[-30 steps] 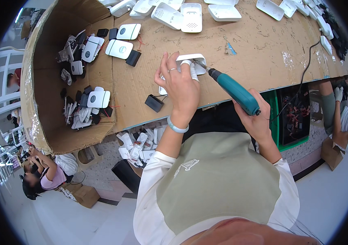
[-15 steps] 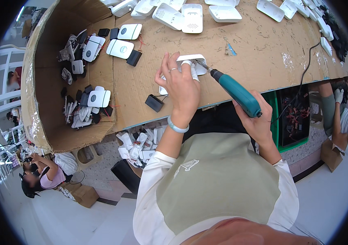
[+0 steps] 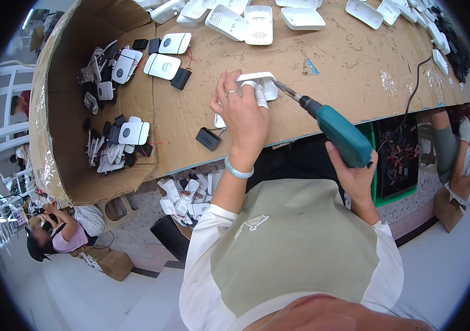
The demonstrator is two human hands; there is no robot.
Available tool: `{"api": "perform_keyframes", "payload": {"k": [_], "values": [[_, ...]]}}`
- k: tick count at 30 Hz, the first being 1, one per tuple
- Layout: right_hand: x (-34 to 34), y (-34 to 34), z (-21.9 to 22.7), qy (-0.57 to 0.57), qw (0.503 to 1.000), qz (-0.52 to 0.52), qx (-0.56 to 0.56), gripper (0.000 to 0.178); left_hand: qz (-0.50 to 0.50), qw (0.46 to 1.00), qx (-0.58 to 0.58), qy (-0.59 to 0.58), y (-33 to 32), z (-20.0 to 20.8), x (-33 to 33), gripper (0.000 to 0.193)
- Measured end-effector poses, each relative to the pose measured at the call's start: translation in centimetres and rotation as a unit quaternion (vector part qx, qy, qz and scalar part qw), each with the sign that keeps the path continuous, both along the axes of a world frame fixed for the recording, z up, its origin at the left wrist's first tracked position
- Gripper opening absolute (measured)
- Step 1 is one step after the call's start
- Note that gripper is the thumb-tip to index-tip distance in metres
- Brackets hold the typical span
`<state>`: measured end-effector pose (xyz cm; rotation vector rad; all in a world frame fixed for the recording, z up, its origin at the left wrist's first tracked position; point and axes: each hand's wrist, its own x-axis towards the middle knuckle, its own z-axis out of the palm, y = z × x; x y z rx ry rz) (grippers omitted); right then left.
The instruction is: Assembling plastic housings for electronic devices using a soldering iron and wire.
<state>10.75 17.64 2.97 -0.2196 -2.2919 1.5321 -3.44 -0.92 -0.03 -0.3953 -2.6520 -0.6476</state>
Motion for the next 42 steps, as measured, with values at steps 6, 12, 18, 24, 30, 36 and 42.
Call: {"api": "perform_keyframes", "payload": {"k": [6, 12, 18, 24, 30, 36, 42], "values": [[1.5, 0.7, 0.7, -0.041, 0.989, -0.102, -0.097, 0.020, 0.005, 0.999, 0.028, -0.032, -0.3, 0.4, -0.3, 0.016], [1.5, 1.4, 0.2, -0.017, 0.995, -0.076, -0.058, 0.030, -0.032, 0.997, 0.059, -0.042, -2.2, 0.4, 0.1, 0.018], [2.1, 0.9, 1.4, -0.018, 0.984, -0.096, -0.148, 0.028, -0.101, 0.931, 0.251, -0.246, -8.9, 4.0, 6.5, 0.023], [1.2, 1.1, 1.2, -0.020, 0.990, -0.081, -0.114, 0.027, -0.112, 0.802, 0.472, -0.348, -24.8, 0.1, 15.9, 0.036], [1.2, 0.8, 1.0, 0.009, 0.996, -0.012, -0.087, 0.030, 0.331, 0.733, 0.455, -0.381, -37.6, -16.3, 25.4, 0.027], [2.0, 0.7, 1.7, -0.006, 0.990, -0.066, -0.123, 0.028, 0.436, 0.811, -0.228, -0.318, -30.2, -16.4, 22.1, 0.026], [1.8, 1.5, 2.0, -0.006, 0.988, -0.097, -0.120, 0.027, 0.050, 0.933, -0.085, -0.346, -17.3, 1.9, 13.1, 0.019]]}}
